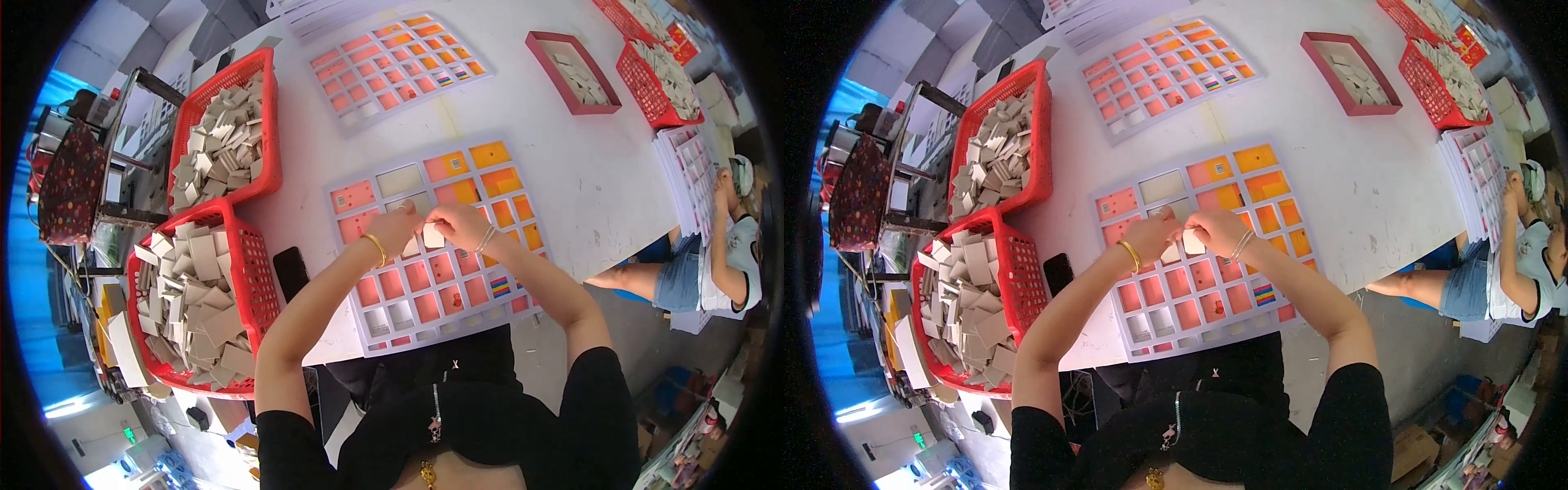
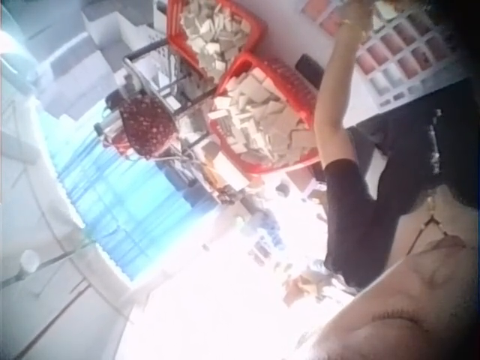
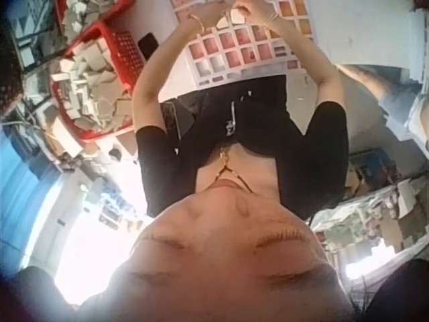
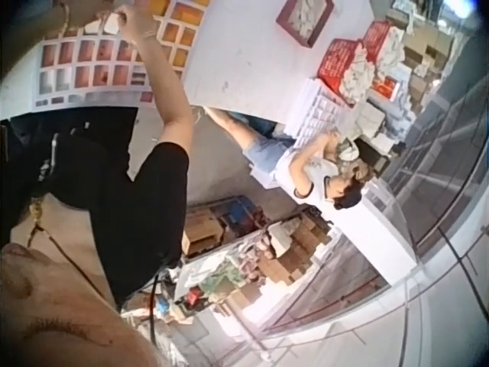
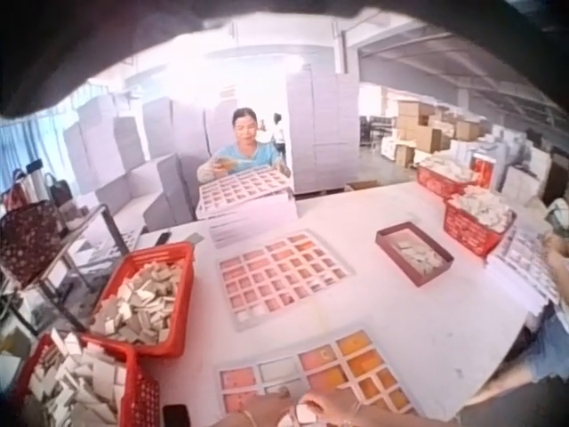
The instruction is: Sorting small white rectangular items into a divided tray at a packaging factory.
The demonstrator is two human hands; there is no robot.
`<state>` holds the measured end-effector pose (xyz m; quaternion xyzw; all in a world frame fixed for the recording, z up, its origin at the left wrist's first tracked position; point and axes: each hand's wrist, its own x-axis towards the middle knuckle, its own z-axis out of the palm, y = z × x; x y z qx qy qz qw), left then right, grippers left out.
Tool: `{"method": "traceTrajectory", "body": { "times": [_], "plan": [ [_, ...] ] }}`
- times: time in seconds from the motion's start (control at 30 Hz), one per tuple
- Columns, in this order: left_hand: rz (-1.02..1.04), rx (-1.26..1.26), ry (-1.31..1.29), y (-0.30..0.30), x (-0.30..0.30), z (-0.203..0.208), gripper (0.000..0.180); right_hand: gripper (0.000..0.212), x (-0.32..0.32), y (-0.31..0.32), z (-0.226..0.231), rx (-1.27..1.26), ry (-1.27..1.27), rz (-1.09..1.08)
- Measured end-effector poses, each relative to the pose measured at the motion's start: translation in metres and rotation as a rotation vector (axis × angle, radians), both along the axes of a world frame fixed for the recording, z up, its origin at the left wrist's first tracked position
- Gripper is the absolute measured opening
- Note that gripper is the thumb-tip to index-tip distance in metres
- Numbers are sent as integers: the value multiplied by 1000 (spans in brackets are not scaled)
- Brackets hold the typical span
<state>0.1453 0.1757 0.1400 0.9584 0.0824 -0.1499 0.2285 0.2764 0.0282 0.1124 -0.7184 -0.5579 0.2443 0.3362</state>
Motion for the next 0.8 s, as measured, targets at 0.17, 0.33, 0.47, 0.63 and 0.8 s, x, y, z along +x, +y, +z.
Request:
{"method": "traceTrajectory", "body": {
  "times": [0.17, 0.33, 0.47, 0.63, 0.8],
  "plan": [
    [-3, 95, -84, -5, -17, 0, 27, 13, -8, -4, -2, 65, -206, 33],
    [-169, 171, -221, 0, -48, -13, 41, 10, -20, -8, -1, 78, -592, 99],
    [-92, 78, -329, 2, -54, -27, 44, 11, -22, -10, -5, 13, -743, 177],
    [-149, 147, -201, -2, -54, -19, 41, 11, -19, 3, 12, -132, -723, 281],
    [-401, 371, -120, -1, -57, -16, 29, 9, -25, 37, 43, -500, -933, 624]
  ]
}}
